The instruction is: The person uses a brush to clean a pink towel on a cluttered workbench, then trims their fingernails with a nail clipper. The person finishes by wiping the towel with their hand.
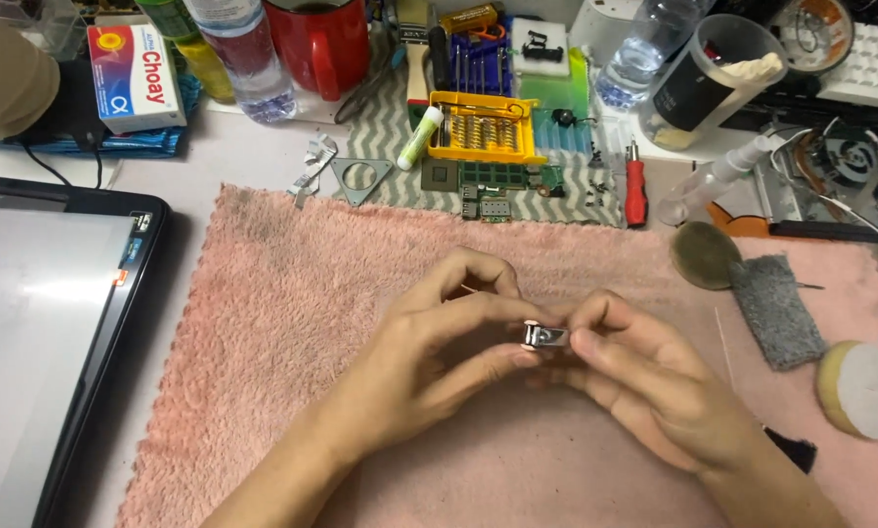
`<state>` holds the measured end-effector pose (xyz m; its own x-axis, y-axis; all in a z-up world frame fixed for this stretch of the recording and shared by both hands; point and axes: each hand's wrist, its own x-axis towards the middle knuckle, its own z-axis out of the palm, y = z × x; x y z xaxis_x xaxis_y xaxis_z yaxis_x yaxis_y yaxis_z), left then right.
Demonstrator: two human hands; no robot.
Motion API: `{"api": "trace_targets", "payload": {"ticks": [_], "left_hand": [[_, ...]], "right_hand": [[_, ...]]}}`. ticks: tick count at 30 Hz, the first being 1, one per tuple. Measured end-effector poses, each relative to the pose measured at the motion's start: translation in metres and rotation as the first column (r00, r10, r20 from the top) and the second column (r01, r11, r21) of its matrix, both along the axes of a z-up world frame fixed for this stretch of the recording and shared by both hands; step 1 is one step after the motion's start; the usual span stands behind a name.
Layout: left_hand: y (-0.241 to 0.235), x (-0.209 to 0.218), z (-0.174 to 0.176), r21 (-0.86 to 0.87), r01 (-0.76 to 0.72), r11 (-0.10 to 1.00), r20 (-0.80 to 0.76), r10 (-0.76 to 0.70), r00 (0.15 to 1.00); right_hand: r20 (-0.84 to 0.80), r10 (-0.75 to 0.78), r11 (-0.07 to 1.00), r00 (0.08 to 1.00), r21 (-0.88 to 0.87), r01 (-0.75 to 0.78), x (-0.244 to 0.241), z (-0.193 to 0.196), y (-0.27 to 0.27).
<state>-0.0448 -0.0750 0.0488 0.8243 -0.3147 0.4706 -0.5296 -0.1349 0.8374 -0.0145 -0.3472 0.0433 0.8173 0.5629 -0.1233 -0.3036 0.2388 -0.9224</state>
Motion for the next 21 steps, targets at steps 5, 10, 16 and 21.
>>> {"api": "trace_targets", "payload": {"ticks": [5, 10, 16, 21], "left_hand": [[0.004, 0.002, -0.002, 0.038, -0.006, 0.999, -0.004, 0.006, 1.000], [0.006, 0.001, -0.002, 0.025, 0.057, 0.998, 0.103, -0.059, 0.993], [0.006, -0.001, 0.000, 0.113, 0.035, 0.993, 0.285, -0.066, 0.956], [0.005, -0.006, 0.004, 0.146, -0.006, 0.989, 0.243, -0.030, 0.970]], "right_hand": [[0.184, -0.101, 0.995, 0.978, -0.006, 0.104, 0.010, 0.004, -0.019], [0.388, -0.235, 0.908, 0.891, -0.240, 0.344, -0.007, 0.025, -0.032], [0.584, 0.129, 0.906, 0.802, -0.398, 0.144, -0.012, 0.025, -0.046], [0.475, 0.321, 0.838, 0.819, -0.545, -0.012, -0.013, 0.029, -0.058]]}}
